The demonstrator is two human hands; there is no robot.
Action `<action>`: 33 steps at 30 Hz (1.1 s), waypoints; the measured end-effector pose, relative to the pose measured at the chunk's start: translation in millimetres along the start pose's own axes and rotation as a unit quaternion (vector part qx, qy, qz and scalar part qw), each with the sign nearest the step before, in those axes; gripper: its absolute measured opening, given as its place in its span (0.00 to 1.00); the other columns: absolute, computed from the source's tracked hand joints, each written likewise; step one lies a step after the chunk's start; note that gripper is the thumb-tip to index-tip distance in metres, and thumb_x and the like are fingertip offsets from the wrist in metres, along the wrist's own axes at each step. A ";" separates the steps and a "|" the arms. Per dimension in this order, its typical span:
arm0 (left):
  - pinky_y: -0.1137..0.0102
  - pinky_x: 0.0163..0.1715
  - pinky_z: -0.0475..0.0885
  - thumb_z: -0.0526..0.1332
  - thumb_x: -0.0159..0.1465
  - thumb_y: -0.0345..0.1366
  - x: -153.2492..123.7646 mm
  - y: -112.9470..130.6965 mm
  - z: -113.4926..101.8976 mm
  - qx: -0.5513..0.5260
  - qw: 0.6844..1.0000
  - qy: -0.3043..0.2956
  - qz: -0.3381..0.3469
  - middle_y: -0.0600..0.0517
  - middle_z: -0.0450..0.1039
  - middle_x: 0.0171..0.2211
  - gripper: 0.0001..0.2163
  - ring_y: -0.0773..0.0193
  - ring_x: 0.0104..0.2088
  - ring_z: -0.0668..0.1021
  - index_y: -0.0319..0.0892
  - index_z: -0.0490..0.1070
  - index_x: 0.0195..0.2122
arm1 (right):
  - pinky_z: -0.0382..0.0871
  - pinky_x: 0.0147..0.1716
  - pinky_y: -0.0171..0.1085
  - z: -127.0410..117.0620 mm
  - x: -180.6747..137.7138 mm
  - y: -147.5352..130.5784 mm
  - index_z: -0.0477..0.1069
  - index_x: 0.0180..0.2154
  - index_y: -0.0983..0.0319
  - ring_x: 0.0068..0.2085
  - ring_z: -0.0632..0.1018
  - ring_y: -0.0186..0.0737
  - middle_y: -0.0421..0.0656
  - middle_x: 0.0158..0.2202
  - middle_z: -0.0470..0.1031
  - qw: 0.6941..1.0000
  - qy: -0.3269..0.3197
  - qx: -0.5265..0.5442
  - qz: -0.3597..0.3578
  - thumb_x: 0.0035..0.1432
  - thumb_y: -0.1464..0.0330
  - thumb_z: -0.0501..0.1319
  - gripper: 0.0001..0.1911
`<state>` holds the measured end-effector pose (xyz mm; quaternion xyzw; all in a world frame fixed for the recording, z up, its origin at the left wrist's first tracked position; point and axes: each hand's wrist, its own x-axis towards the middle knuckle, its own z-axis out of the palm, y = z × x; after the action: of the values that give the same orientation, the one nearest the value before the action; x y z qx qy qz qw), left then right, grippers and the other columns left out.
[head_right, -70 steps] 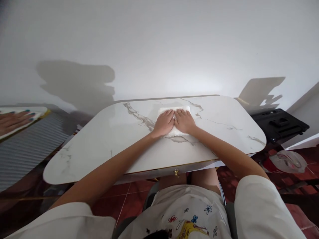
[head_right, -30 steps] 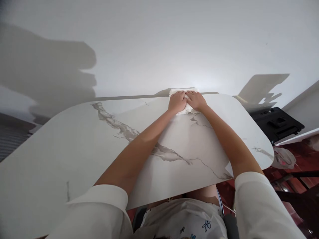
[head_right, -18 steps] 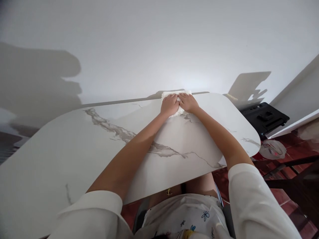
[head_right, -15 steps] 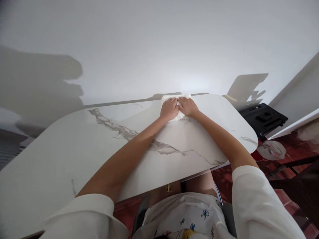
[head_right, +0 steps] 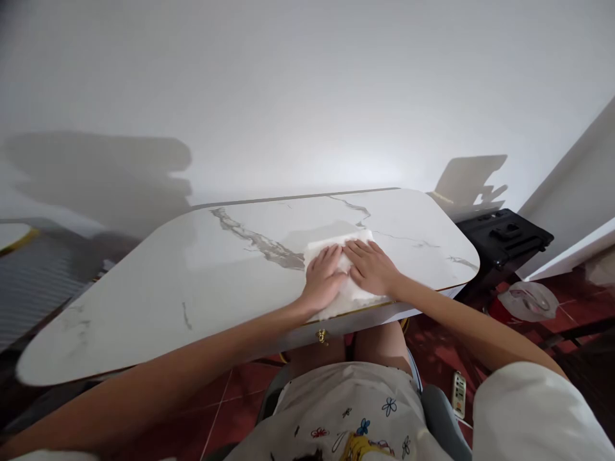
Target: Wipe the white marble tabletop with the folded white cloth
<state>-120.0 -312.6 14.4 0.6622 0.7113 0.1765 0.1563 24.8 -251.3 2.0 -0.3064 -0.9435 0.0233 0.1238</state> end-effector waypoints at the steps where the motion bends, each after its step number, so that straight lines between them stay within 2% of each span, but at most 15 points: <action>1: 0.60 0.66 0.48 0.51 0.59 0.32 -8.6 6.9 1.8 -0.011 1.000 -0.013 -0.013 0.50 0.47 0.68 0.31 0.56 0.68 0.49 0.42 0.51 0.66 | 0.50 0.63 0.53 -2.9 -10.6 -0.4 0.50 0.66 0.62 0.67 0.54 0.46 0.47 0.67 0.53 1.000 -0.003 0.006 -0.009 0.65 0.65 0.44 0.29; 4: 0.60 0.66 0.47 0.53 0.57 0.33 -21.7 30.8 9.6 -0.042 0.997 -0.039 -0.045 0.51 0.45 0.68 0.33 0.56 0.68 0.47 0.43 0.51 0.66 | 0.50 0.63 0.53 -12.3 -36.0 9.0 0.49 0.67 0.58 0.67 0.54 0.45 0.45 0.67 0.52 0.999 -0.010 0.023 -0.029 0.67 0.64 0.44 0.28; 7: 0.59 0.66 0.46 0.51 0.59 0.36 -18.8 55.6 20.0 -0.073 0.995 -0.051 -0.048 0.52 0.44 0.69 0.32 0.56 0.69 0.46 0.44 0.49 0.66 | 0.51 0.63 0.54 -20.7 -54.3 30.1 0.48 0.67 0.54 0.67 0.54 0.46 0.43 0.67 0.52 0.999 -0.012 0.031 -0.037 0.67 0.62 0.45 0.28; 12: 0.60 0.66 0.44 0.49 0.61 0.36 10.3 91.7 38.2 -0.111 0.991 -0.074 -0.011 0.50 0.42 0.69 0.31 0.59 0.69 0.44 0.41 0.48 0.67 | 0.55 0.61 0.55 -27.2 -73.2 79.3 0.51 0.66 0.54 0.65 0.57 0.47 0.44 0.66 0.55 1.000 0.006 0.016 -0.006 0.67 0.62 0.46 0.27; 15: 0.59 0.66 0.44 0.48 0.62 0.36 40.3 107.5 47.4 -0.122 0.991 -0.058 0.007 0.49 0.44 0.69 0.29 0.58 0.69 0.46 0.40 0.49 0.66 | 0.58 0.60 0.55 -26.7 -68.0 114.9 0.56 0.64 0.54 0.64 0.61 0.48 0.46 0.64 0.59 1.000 0.022 0.004 0.014 0.67 0.62 0.46 0.26; 20: 0.59 0.66 0.44 0.46 0.64 0.35 101.0 112.5 55.6 -0.104 0.994 -0.018 0.026 0.46 0.47 0.68 0.27 0.57 0.68 0.48 0.37 0.50 0.65 | 0.59 0.59 0.55 -20.1 -25.0 168.8 0.61 0.62 0.57 0.63 0.64 0.49 0.46 0.63 0.62 0.999 0.034 -0.012 0.026 0.65 0.62 0.46 0.25; 25: 0.59 0.66 0.47 0.44 0.66 0.35 164.8 90.2 52.0 -0.061 0.997 0.024 0.033 0.45 0.50 0.67 0.25 0.57 0.68 0.51 0.36 0.53 0.65 | 0.60 0.59 0.52 -9.4 39.9 201.9 0.63 0.60 0.63 0.62 0.65 0.49 0.49 0.61 0.64 0.999 0.046 -0.026 0.010 0.64 0.64 0.45 0.26; 30: 0.59 0.62 0.52 0.45 0.67 0.34 217.8 62.6 42.7 -0.011 0.993 0.101 0.067 0.44 0.60 0.63 0.22 0.54 0.64 0.58 0.38 0.59 0.61 | 0.64 0.57 0.49 3.4 99.7 215.8 0.68 0.56 0.63 0.60 0.68 0.45 0.48 0.59 0.69 0.996 0.081 -0.031 0.035 0.62 0.70 0.45 0.25; 33: 0.59 0.61 0.54 0.46 0.67 0.33 233.5 53.3 41.3 0.020 0.987 0.128 0.099 0.42 0.63 0.60 0.20 0.52 0.62 0.61 0.37 0.62 0.59 | 0.63 0.57 0.53 -7.5 120.6 201.7 0.69 0.55 0.65 0.57 0.71 0.48 0.51 0.55 0.72 0.988 0.115 -0.064 0.086 0.60 0.73 0.46 0.24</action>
<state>-71.3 -74.7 4.8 0.7043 0.6596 0.2602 0.0328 47.8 -17.5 11.6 -0.3942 -0.8927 -0.0620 0.2094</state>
